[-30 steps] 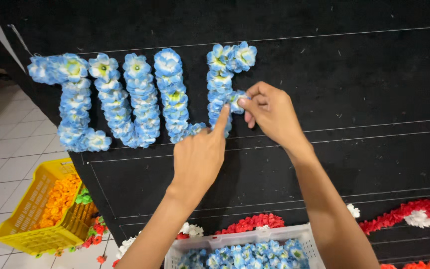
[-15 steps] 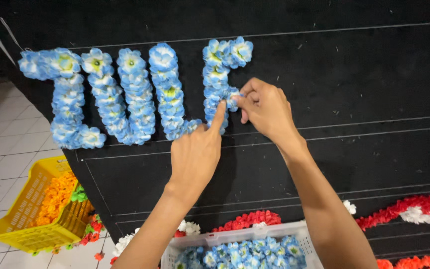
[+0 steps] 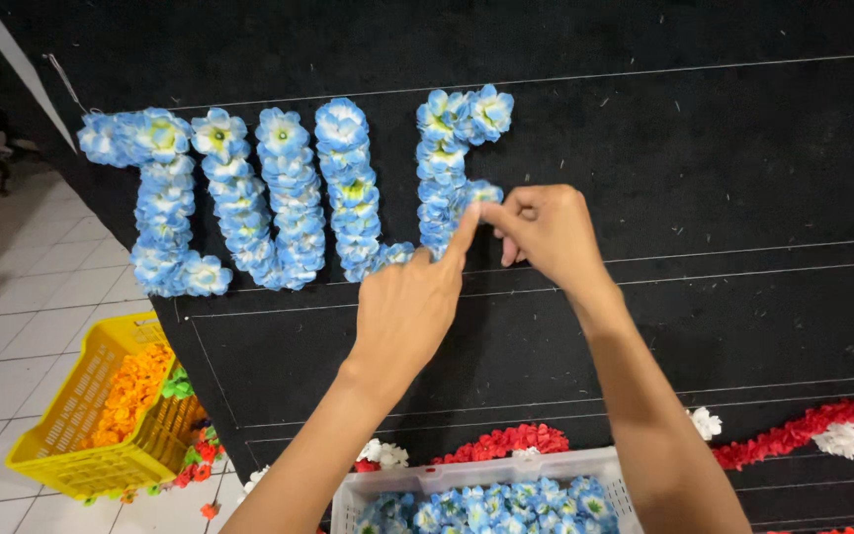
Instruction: The person attaches blue flowers to a black board to form letters by hand, picking flowers from a white crate held on their lap while sitting low to the ground.
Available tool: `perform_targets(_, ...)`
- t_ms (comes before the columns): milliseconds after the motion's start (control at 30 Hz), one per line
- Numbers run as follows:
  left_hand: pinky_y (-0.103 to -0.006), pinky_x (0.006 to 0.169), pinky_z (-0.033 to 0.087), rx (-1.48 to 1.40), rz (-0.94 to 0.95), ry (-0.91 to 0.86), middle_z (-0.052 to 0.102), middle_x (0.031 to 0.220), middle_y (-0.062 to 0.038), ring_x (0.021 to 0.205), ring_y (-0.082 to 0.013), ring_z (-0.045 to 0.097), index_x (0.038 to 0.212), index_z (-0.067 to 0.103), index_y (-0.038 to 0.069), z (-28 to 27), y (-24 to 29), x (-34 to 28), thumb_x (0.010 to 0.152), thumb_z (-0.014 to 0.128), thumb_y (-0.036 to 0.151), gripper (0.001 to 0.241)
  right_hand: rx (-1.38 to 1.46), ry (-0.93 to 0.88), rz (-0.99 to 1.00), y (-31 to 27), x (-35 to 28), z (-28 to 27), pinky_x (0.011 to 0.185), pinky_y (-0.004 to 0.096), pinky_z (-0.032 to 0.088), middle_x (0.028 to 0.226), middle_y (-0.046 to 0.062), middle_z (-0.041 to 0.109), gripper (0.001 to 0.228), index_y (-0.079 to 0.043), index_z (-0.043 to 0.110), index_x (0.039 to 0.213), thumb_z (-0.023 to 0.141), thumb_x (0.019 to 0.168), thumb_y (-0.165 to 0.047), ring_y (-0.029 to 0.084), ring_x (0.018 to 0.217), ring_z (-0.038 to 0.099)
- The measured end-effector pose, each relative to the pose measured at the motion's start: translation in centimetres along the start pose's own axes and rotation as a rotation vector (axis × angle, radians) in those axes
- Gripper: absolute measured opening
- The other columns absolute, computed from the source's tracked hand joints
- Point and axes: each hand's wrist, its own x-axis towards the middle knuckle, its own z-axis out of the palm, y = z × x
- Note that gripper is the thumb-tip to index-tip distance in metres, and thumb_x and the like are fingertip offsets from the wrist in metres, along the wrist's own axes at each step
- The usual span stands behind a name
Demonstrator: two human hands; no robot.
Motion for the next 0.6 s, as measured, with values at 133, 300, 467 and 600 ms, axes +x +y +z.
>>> perform_targets(133,-0.0467,0.049,0.064,0.005,-0.040,-0.067,0.081,0.081,-0.013,0.060,-0.0351,0.082,0.191,0.049,0.031,0.9,-0.1,-0.1,0.120,0.064,0.023,0.073,-0.335,0.010,0.092,0.0,0.8,0.3,0.053,0.027,0.060,0.050,0.006,0.073,0.047,-0.014,0.083,0.080,0.091,0.114,-0.045,0.018,0.048,0.077)
perform_targets(300,-0.0592,0.061,0.068,-0.056,-0.100,-0.132,0.082,0.088,-0.019,0.071,-0.0478,0.086,0.196,0.033,0.037,0.6,0.5,0.1,0.125,0.053,0.040,0.073,-0.072,-0.061,0.100,0.1,1.7,-0.2,0.051,0.027,0.065,0.054,0.019,0.074,0.041,0.000,0.081,0.082,0.091,0.113,-0.024,0.023,0.049,0.079)
perform_targets(467,-0.0486,0.055,0.066,-0.084,-0.097,-0.066,0.081,0.083,-0.016,0.063,-0.0409,0.083,0.197,0.034,0.031,0.4,0.2,-0.8,0.128,0.053,0.038,0.072,-0.042,-0.066,0.106,-0.9,1.3,-0.4,0.051,0.027,0.066,0.055,0.021,0.074,0.040,0.001,0.083,0.084,0.086,0.117,-0.023,0.024,0.050,0.080)
perform_targets(600,-0.0658,0.063,0.068,-0.197,-0.141,-0.045,0.084,0.095,-0.018,0.068,-0.0518,0.082,0.193,0.042,0.038,-0.8,0.9,-6.6,0.126,0.049,0.046,0.067,-0.007,-0.071,0.103,-0.6,0.7,-0.8,0.053,0.029,0.067,0.057,0.021,0.075,0.044,0.002,0.082,0.084,0.086,0.118,-0.026,0.025,0.052,0.081)
